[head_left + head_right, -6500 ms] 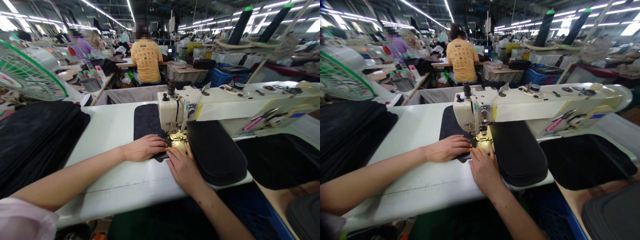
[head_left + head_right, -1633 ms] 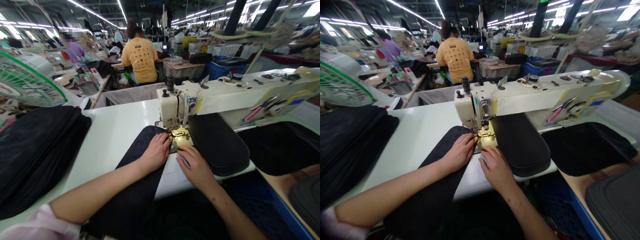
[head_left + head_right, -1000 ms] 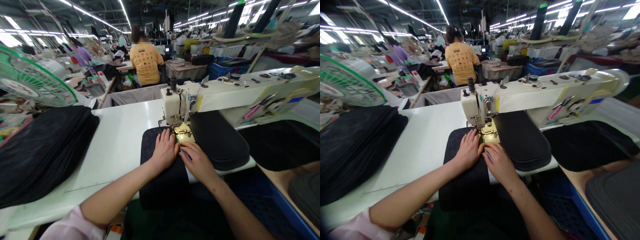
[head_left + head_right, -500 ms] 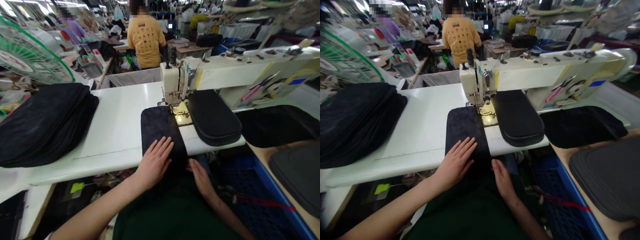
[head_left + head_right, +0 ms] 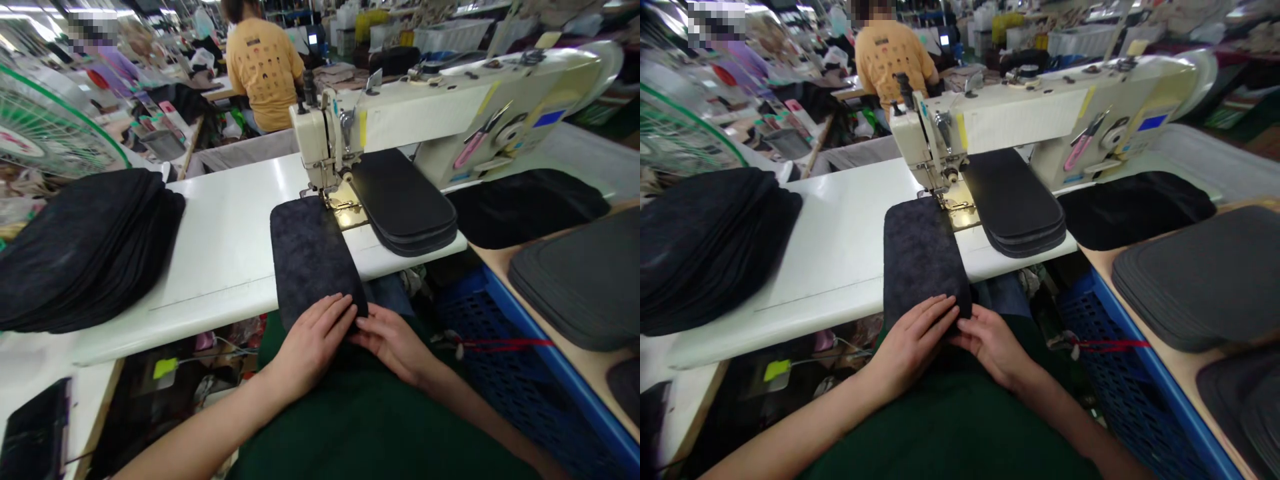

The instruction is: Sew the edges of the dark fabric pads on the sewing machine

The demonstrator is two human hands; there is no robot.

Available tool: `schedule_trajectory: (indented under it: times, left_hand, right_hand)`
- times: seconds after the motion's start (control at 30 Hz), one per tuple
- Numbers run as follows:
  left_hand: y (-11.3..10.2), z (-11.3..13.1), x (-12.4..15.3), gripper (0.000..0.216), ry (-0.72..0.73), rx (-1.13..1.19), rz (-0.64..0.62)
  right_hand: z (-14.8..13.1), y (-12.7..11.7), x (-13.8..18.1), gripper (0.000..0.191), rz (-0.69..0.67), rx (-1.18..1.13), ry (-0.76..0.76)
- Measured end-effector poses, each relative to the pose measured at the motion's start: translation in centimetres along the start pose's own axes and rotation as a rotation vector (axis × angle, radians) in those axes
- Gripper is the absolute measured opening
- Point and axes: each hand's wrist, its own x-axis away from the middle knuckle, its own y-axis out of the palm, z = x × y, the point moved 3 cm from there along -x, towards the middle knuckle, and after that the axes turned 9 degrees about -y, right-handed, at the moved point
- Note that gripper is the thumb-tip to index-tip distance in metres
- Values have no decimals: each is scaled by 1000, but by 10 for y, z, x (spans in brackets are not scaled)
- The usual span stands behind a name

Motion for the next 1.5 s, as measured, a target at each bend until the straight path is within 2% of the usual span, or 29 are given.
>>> schedule_trajectory:
  times: [0.1, 0.17, 0.37, 0.5, 0.67, 0.73, 0.77, 0.83, 0.9, 0.93, 0.97, 1.0, 1.07, 1.13, 1.2, 1.23, 1.3, 1.33, 1.37, 1.4, 1.43, 1.47, 1.5]
  left_hand:
    - [-6, -2, 0, 42, 52, 4, 38]
    - [-14, -3, -1, 40, 100, -1, 39]
    - [-27, -2, -4, 32, 135, -61, 107]
    - [-21, 1, -10, 27, 175, -132, 91]
    - [-20, 2, -4, 23, 152, -39, 74]
    - [-24, -2, 11, 24, -5, 62, 171]
    - [-25, -6, 21, 28, -143, 122, 252]
    - [-25, -18, 45, 28, -523, 278, 448]
    - [-15, -29, 67, 29, -921, 554, 542]
    - [-6, -32, 73, 34, -1079, 769, 508]
    - [3, -33, 75, 41, -1187, 1030, 421]
    - [11, -32, 73, 48, -1236, 1310, 305]
    - [20, -27, 62, 50, -1213, 1764, 123]
    - [21, -25, 52, 43, -1207, 1946, 101]
    - [21, -27, 46, 39, -1274, 1893, 161]
    - [20, -28, 44, 38, -1305, 1823, 184]
    - [17, -29, 43, 39, -1326, 1683, 206]
    - [15, -29, 42, 40, -1324, 1635, 207]
    - [13, -29, 41, 41, -1320, 1612, 200]
    - [12, -29, 41, 41, -1319, 1611, 189]
    - [10, -28, 40, 41, -1322, 1623, 179]
    - [9, -28, 40, 40, -1329, 1640, 177]
    - [8, -28, 39, 38, -1341, 1657, 179]
  right_hand:
    - [-4, -2, 1, 38, -43, -29, 28]
    - [-7, -9, 2, 35, -41, 34, 41]
    - [-16, -29, 4, 41, 97, 253, 56]
    - [-14, -22, -3, 46, 97, 443, 79]
    - [-4, -14, -17, 33, 84, 604, 104]
    - [0, -14, -19, 27, 74, 610, 125]
    - [1, -15, -19, 26, 75, 599, 136]
    - [4, -16, -16, 28, 87, 561, 162]
    - [7, -18, -12, 32, 101, 520, 183]
    - [9, -19, -11, 34, 101, 508, 192]
    - [11, -21, -10, 37, 96, 501, 201]
    - [13, -22, -10, 38, 85, 499, 206]
    - [15, -25, -10, 40, 50, 509, 213]
    - [15, -30, -11, 39, 6, 563, 204]
    - [7, -35, -12, 39, 16, 722, 118]
    - [-1, -37, -13, 38, 71, 856, 16]
    - [-21, -32, -13, 36, 234, 1163, -312]
    - [-30, -23, -13, 33, 270, 1294, -505]
    - [-35, -10, -13, 31, 235, 1397, -682]
    - [-36, 5, -15, 30, 113, 1465, -819]
    - [-33, 20, -18, 32, -76, 1507, -898]
    - [-27, 32, -22, 36, -276, 1542, -919]
    - [-21, 41, -25, 41, -421, 1565, -916]
